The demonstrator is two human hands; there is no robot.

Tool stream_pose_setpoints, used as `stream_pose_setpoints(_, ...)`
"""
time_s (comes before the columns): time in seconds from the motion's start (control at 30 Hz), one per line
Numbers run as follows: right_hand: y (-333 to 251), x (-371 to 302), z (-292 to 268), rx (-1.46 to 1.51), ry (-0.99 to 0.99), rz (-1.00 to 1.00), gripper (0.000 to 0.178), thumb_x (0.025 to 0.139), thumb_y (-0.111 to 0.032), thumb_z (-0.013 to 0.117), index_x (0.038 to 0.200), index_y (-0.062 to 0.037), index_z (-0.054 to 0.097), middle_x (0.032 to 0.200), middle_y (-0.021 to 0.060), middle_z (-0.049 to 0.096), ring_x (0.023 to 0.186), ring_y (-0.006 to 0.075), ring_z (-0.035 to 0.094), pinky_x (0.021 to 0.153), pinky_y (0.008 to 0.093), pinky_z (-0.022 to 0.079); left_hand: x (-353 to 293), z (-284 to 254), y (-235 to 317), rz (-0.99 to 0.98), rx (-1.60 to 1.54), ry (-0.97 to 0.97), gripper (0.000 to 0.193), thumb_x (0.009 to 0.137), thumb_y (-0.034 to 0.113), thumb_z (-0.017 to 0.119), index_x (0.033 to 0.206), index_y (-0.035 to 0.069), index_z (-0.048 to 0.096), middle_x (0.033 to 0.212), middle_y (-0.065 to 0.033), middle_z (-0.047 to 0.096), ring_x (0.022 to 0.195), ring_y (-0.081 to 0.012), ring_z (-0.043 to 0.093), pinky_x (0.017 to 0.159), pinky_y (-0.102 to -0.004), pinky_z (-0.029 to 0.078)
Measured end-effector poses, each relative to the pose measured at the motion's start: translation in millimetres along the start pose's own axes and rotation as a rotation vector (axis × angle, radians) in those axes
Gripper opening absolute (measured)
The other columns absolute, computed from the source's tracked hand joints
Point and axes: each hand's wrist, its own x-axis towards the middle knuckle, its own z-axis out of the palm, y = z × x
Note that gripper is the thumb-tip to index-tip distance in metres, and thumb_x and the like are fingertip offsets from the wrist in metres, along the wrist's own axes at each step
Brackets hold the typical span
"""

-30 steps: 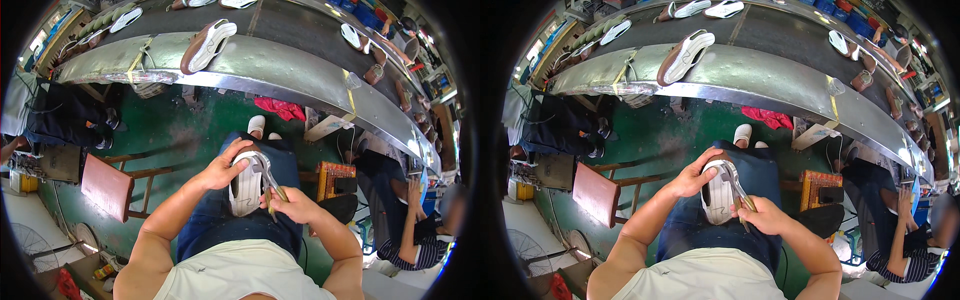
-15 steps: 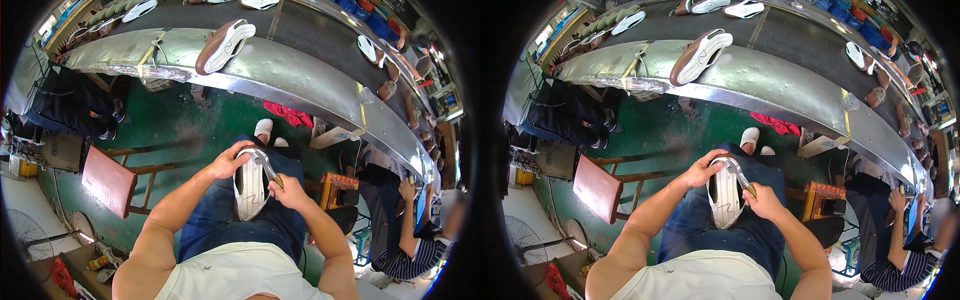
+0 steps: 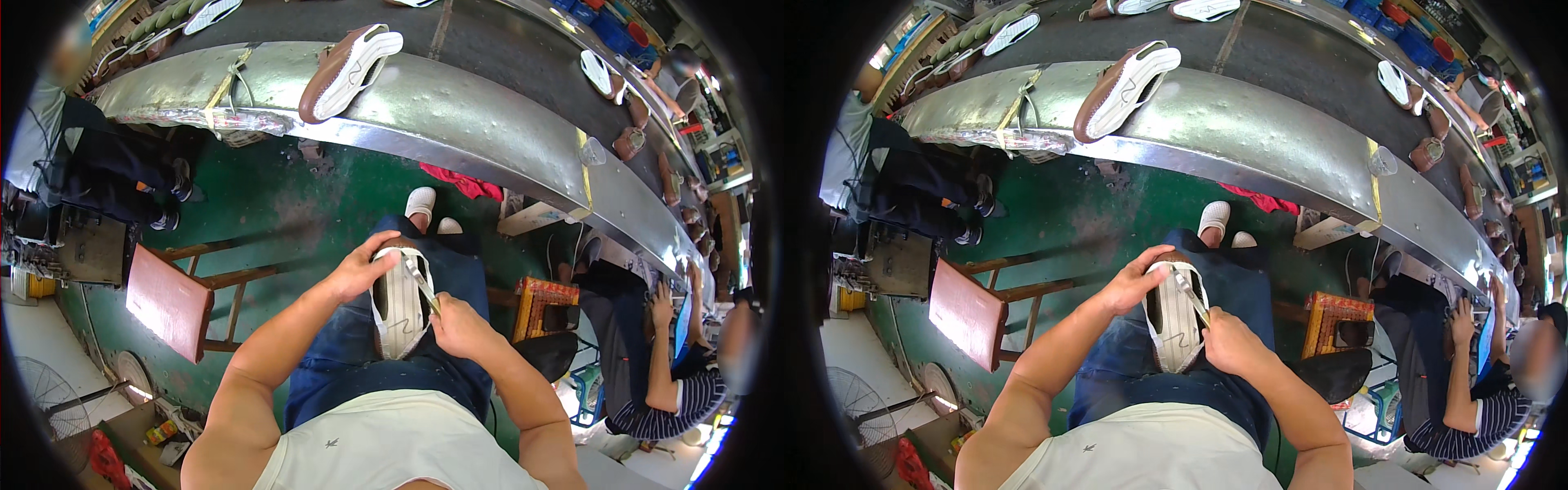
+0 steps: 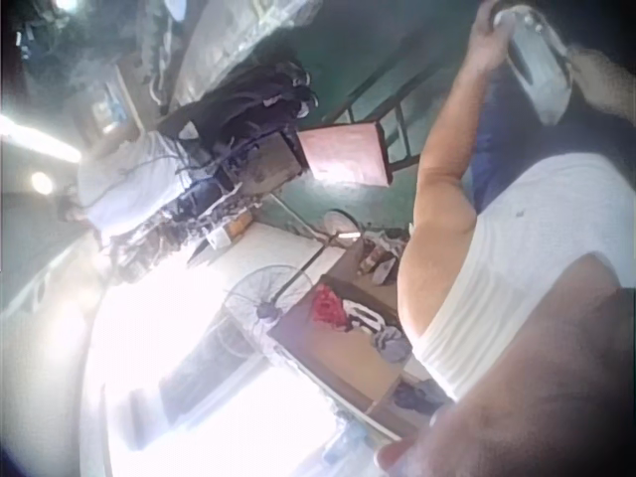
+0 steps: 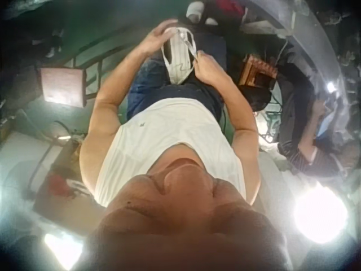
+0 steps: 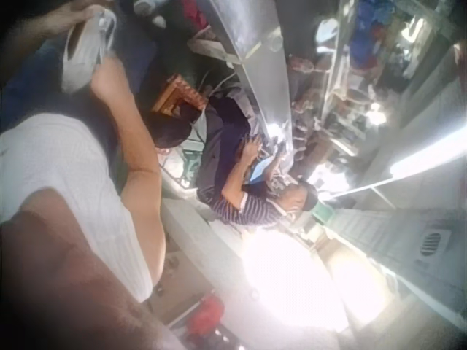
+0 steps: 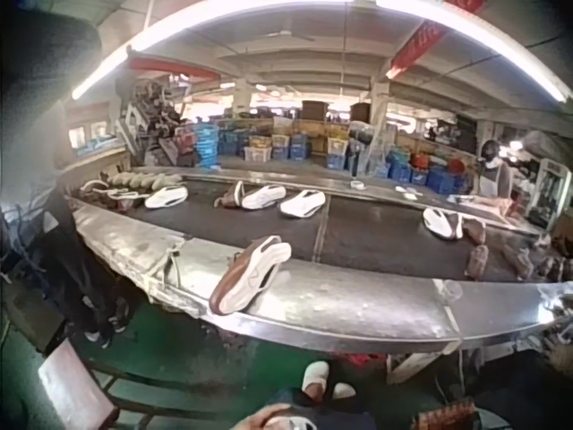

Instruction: Use pliers to pull and secure the shoe upper material over the last on a production line.

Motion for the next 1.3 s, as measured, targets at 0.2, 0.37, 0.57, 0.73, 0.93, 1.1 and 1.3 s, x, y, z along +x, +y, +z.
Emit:
stream_pose_setpoints(0.2,22.4,12.3,-5.0,0.174,-0.073,-0.006,0.022,0.099,-0.018,0.061,0.104,0.0037,0.058,0.083,0.0201,0.068,0.077,0.0344,0.071,0.074,0.0439,0.056,15.4,2.6,-14.6,-0.017,0.007,0.204,0.041,0.101,0.024,0.065,0.138,0.008,0.058,0.121,-0.0066,0.066,0.111,-0.0146,0.060,0.098,-0.0310,0.049)
stream_pose_setpoints(0.37,-9.0,0.9,-38.1,0.547,-0.174,0.178,0.026,0.104,-0.023,0.054,0.112,0.0008,0.061,0.082,0.0082,0.068,0.074,0.0123,0.067,0.068,0.0316,0.054,14.5,-7.6,-13.4,-0.021,0.075,0.187,0.041,0.101,0.017,0.064,0.140,0.009,0.056,0.120,-0.0057,0.065,0.110,-0.0139,0.060,0.098,-0.0314,0.049)
stream_pose_setpoints(0.57,-4.6,56.6,-23.3,0.003,0.044,-0.001,0.037,0.107,-0.030,0.046,0.115,0.0043,0.059,0.086,0.0223,0.067,0.081,0.0444,0.067,0.077,0.0485,0.052,12.9,-6.4,-6.5,0.008,0.134,0.084,0.048,0.098,0.010,0.067,0.144,0.007,0.052,0.127,-0.0065,0.064,0.117,-0.0159,0.058,0.102,-0.0320,0.047)
stream_pose_setpoints(0.73,-16.1,39.8,-24.0,0.277,0.408,-0.219,0.040,0.107,-0.033,0.046,0.105,0.0053,0.058,0.091,0.0297,0.068,0.088,0.0521,0.064,0.081,0.0541,0.050,15.6,-13.0,-7.3,-0.009,0.022,0.042,0.053,0.096,0.007,0.068,0.146,0.006,0.050,0.133,-0.0068,0.061,0.123,-0.0163,0.055,0.108,-0.0326,0.044)
stream_pose_setpoints(0.93,1.4,48.3,-31.7,0.173,0.020,0.004,0.040,0.106,-0.035,0.050,0.107,0.0048,0.058,0.085,0.0261,0.067,0.086,0.0482,0.066,0.078,0.0520,0.052,15.0,-24.3,-13.5,-0.025,0.042,0.014,0.060,0.097,0.008,0.067,0.152,0.008,0.044,0.138,-0.0086,0.059,0.125,-0.0169,0.054,0.108,-0.0327,0.045)
stream_pose_setpoints(1.1,42.0,39.2,25.3,0.284,0.356,0.013,0.042,0.099,-0.037,0.064,0.110,0.0030,0.059,0.083,0.0188,0.068,0.077,0.0338,0.069,0.074,0.0441,0.054,-16.0,-2.6,-50.9,-0.034,0.067,0.321,0.055,0.101,0.019,0.064,0.148,0.000,0.044,0.132,-0.0136,0.064,0.118,-0.0194,0.060,0.104,-0.0347,0.048)
stream_pose_setpoints(1.3,70.0,7.7,83.6,0.912,0.099,0.227,0.026,0.100,-0.025,0.063,0.104,-0.0001,0.057,0.079,0.0062,0.063,0.061,0.0154,0.063,0.057,0.0317,0.053,-68.6,45.1,-60.1,-0.149,0.453,0.380,0.057,0.092,0.014,0.050,0.146,-0.003,0.046,0.126,-0.0337,0.063,0.122,-0.0445,0.061,0.104,-0.0416,0.048)
